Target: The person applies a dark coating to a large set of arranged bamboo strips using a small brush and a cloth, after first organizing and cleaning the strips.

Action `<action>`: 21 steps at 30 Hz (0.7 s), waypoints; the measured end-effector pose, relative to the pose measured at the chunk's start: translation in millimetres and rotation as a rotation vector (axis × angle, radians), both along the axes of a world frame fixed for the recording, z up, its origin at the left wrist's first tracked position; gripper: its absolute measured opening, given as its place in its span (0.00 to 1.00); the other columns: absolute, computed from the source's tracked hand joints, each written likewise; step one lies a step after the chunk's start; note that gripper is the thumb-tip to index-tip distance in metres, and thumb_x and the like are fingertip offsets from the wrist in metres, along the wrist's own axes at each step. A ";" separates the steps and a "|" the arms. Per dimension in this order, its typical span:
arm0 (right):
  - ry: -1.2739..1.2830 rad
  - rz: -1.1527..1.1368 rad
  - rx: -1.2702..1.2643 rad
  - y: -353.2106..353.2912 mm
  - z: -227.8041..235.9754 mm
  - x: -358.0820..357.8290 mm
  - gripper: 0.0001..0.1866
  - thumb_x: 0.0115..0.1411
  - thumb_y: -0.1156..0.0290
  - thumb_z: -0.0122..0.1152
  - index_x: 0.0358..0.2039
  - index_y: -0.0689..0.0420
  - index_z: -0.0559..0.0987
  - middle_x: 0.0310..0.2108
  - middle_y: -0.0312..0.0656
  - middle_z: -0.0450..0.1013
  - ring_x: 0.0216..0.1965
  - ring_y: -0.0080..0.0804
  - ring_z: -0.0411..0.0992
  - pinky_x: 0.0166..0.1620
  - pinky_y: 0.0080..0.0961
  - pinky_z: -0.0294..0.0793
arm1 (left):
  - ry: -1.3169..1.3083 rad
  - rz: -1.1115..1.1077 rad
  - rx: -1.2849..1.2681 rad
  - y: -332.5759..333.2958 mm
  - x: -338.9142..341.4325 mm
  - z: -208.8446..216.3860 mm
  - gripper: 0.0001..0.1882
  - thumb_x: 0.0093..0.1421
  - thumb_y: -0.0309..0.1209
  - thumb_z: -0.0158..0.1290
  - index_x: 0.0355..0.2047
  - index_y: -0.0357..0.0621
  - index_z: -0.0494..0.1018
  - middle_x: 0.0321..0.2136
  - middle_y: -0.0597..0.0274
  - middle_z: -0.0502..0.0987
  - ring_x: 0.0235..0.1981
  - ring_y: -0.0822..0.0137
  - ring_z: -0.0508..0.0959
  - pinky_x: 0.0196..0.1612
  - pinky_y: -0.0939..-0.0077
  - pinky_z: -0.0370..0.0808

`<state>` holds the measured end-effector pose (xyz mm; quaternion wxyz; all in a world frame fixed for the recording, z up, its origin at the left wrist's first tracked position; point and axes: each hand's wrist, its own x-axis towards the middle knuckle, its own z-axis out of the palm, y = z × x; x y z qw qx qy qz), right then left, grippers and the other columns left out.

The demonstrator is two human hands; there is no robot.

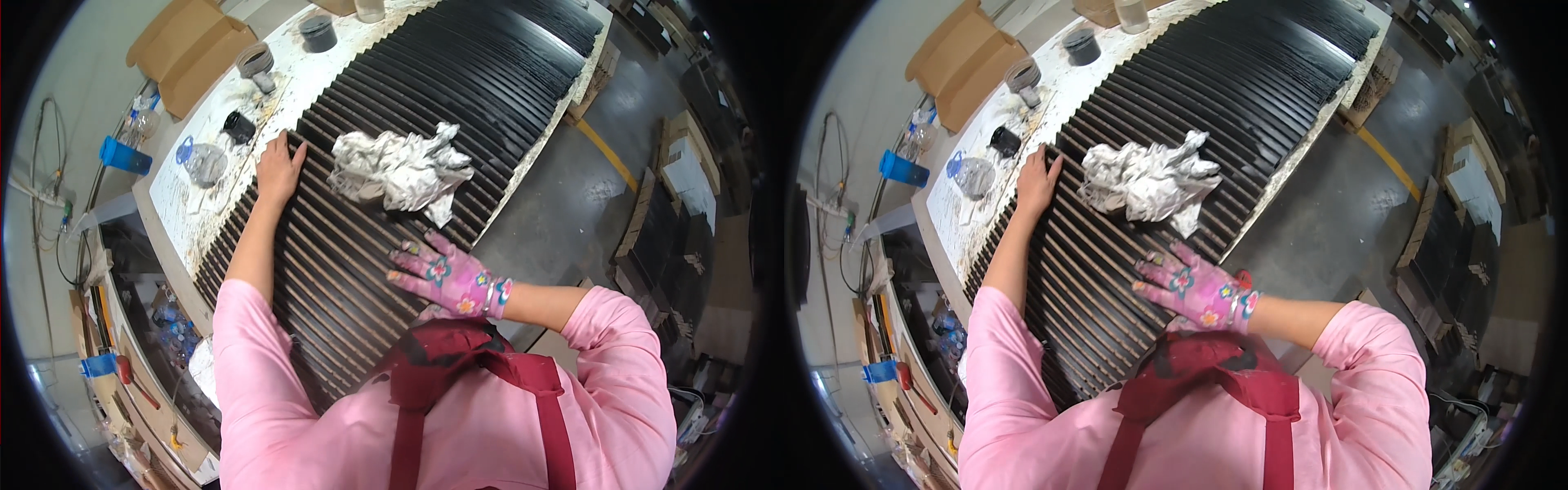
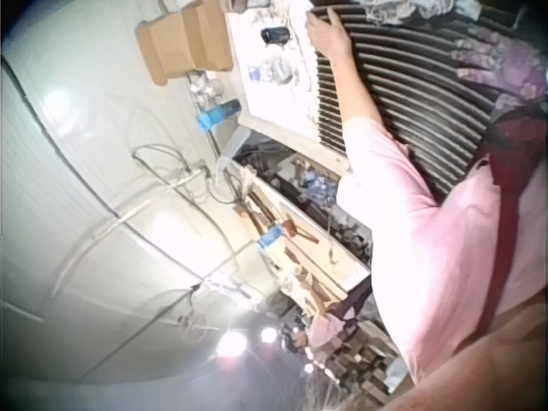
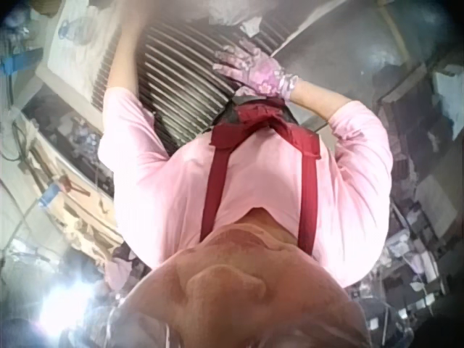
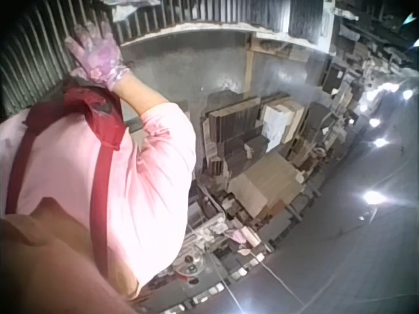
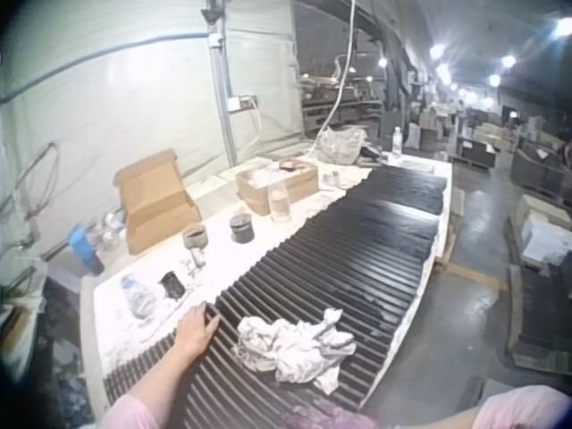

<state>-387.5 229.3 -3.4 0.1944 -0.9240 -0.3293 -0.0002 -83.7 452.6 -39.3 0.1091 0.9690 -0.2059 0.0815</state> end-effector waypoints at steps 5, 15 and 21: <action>-0.004 0.040 -0.031 -21.9 34.4 14.3 0.47 0.43 0.46 0.63 0.63 0.45 0.57 0.63 0.44 0.55 0.64 0.47 0.54 0.62 0.48 0.51 | -0.304 -0.033 0.119 -18.7 16.3 14.0 0.34 0.61 0.54 0.45 0.60 0.45 0.60 0.58 0.54 0.63 0.59 0.53 0.63 0.59 0.45 0.56; 0.131 -0.006 -0.026 -47.1 4.6 9.0 0.43 0.50 0.48 0.61 0.63 0.47 0.57 0.64 0.45 0.55 0.65 0.44 0.52 0.63 0.52 0.50 | 0.087 0.007 0.065 -68.1 35.0 3.3 0.32 0.62 0.54 0.43 0.60 0.48 0.60 0.55 0.53 0.66 0.54 0.53 0.68 0.55 0.54 0.62; -0.224 -0.266 0.153 -67.0 55.7 54.5 0.38 0.51 0.51 0.60 0.61 0.46 0.61 0.62 0.44 0.57 0.61 0.45 0.57 0.62 0.47 0.49 | -0.037 -0.116 0.103 -106.2 34.8 -5.4 0.31 0.62 0.53 0.43 0.61 0.53 0.59 0.62 0.61 0.58 0.62 0.51 0.58 0.59 0.46 0.56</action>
